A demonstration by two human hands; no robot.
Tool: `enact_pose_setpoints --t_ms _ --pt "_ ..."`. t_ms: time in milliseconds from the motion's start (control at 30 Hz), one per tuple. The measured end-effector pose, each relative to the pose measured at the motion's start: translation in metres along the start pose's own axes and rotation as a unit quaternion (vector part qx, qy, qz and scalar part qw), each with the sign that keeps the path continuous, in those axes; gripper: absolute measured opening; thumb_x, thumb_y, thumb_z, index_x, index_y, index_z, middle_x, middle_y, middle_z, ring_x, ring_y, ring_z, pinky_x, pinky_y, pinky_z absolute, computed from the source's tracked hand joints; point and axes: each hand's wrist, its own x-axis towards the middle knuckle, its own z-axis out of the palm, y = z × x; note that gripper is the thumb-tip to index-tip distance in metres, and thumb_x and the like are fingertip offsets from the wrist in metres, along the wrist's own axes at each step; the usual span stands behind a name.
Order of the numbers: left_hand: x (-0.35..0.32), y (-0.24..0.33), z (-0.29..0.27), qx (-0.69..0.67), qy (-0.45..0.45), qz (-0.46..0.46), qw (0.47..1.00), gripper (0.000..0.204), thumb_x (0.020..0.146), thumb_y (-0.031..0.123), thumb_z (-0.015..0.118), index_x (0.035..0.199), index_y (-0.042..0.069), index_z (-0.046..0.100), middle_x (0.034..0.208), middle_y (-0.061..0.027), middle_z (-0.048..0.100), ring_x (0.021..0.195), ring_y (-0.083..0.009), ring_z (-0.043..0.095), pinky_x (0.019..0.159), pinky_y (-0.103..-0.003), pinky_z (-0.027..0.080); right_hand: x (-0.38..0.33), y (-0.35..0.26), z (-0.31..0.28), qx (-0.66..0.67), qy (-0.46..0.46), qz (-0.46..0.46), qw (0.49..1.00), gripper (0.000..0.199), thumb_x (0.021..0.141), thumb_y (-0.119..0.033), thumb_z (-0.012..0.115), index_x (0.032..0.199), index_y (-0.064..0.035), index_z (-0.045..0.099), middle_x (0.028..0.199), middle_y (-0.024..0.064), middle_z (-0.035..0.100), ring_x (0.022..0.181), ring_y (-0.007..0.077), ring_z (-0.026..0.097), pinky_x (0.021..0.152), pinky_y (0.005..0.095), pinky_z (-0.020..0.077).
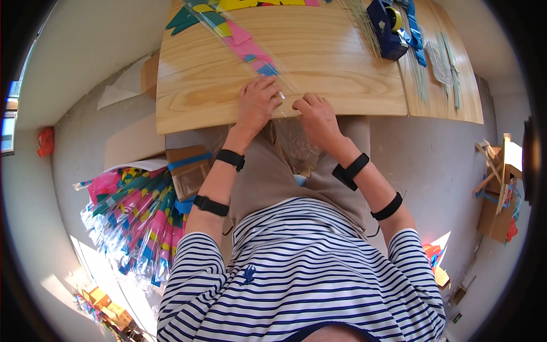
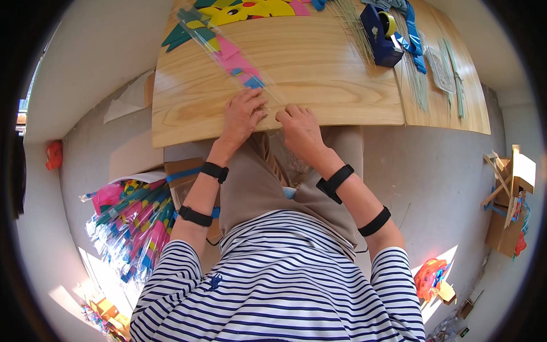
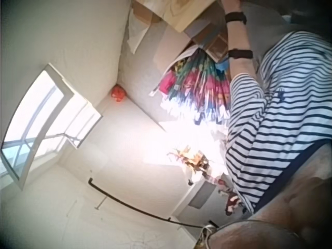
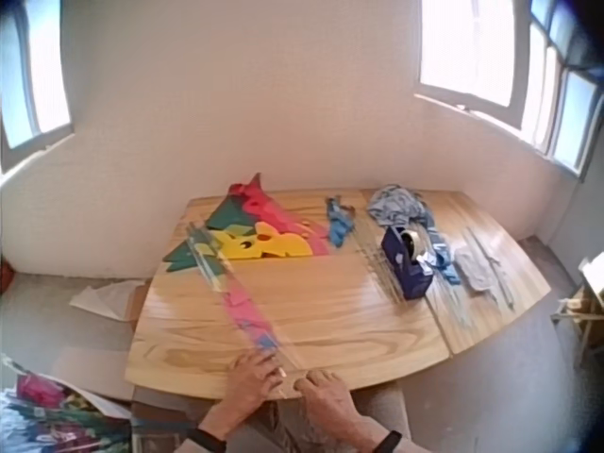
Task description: The recorder is assembling Pikachu-themed kites by folding and taping the plastic skins onto bamboo frames.
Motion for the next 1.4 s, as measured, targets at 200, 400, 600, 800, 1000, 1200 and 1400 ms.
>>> enact_pose_setpoints --t_ms 200,400,600,800,1000,1200,1400 --pt "0.004 0.001 0.0 0.012 -0.001 0.006 1.0 0.031 0.082 0.016 0.076 0.113 0.015 0.074 0.135 -0.0047 0.065 0.134 -0.0289 0.053 0.109 -0.047 0.038 0.022 0.0 0.029 -0.043 -0.034 -0.029 0.998 0.009 0.077 -0.003 0.066 0.086 -0.0064 0.065 0.09 0.0106 0.06 0.094 0.0326 0.06 0.08 0.0444 0.0454" --pt "0.002 -0.002 0.003 0.003 -0.001 0.005 1.0 0.032 0.08 0.017 0.078 0.112 0.015 0.074 0.134 -0.0047 0.065 0.133 -0.0288 0.054 0.109 -0.047 0.038 0.005 0.006 0.025 -0.074 -0.074 -0.055 0.993 0.013 0.075 0.0 0.065 0.087 -0.0063 0.066 0.088 0.0113 0.061 0.094 0.0324 0.061 0.081 0.0447 0.0457" --pt "0.001 0.0 -0.001 0.0 -0.014 -0.011 1.0 0.033 0.081 0.016 0.077 0.113 0.014 0.074 0.136 -0.0057 0.064 0.134 -0.0288 0.053 0.11 -0.047 0.038 -0.025 0.006 0.001 0.006 0.012 0.021 1.0 0.012 0.076 0.001 0.066 0.084 -0.0064 0.062 0.09 0.012 0.058 0.092 0.0344 0.06 0.077 0.0441 0.0462" --pt "0.005 0.0 0.0 0.0 -0.008 0.002 1.0 0.032 0.08 0.016 0.077 0.112 0.015 0.074 0.134 -0.0053 0.065 0.133 -0.0294 0.054 0.11 -0.047 0.038 0.012 0.0 0.026 0.0 0.005 -0.018 1.0 0.015 0.078 0.0 0.065 0.092 -0.0065 0.065 0.096 0.012 0.06 0.093 0.0349 0.06 0.079 0.0449 0.0469" --pt "0.002 -0.004 0.003 -0.001 0.0 -0.002 1.0 0.033 0.08 0.014 0.078 0.112 0.016 0.074 0.134 -0.005 0.066 0.134 -0.0297 0.054 0.11 -0.048 0.037 0.02 0.002 0.036 -0.047 -0.047 -0.075 0.995 0.017 0.074 0.0 0.063 0.09 -0.0041 0.065 0.092 0.013 0.06 0.094 0.0348 0.06 0.082 0.0458 0.0461" --pt "0.002 -0.001 0.002 -0.006 -0.006 -0.003 1.0 0.035 0.078 0.015 0.079 0.113 0.016 0.074 0.135 -0.005 0.065 0.135 -0.0294 0.053 0.11 -0.048 0.037 0.003 0.01 0.027 -0.044 -0.053 -0.074 0.995 0.015 0.072 0.001 0.063 0.086 -0.0041 0.063 0.088 0.0133 0.059 0.093 0.0349 0.059 0.082 0.0449 0.0457" --pt "0.002 -0.002 0.001 -0.009 -0.001 -0.004 1.0 0.034 0.078 0.017 0.079 0.112 0.017 0.074 0.134 -0.0048 0.065 0.133 -0.0293 0.053 0.11 -0.048 0.037 -0.006 0.009 0.004 0.008 -0.001 -0.003 1.0 0.017 0.075 0.002 0.063 0.09 -0.0059 0.065 0.091 0.0121 0.059 0.095 0.0342 0.059 0.082 0.0434 0.0457"
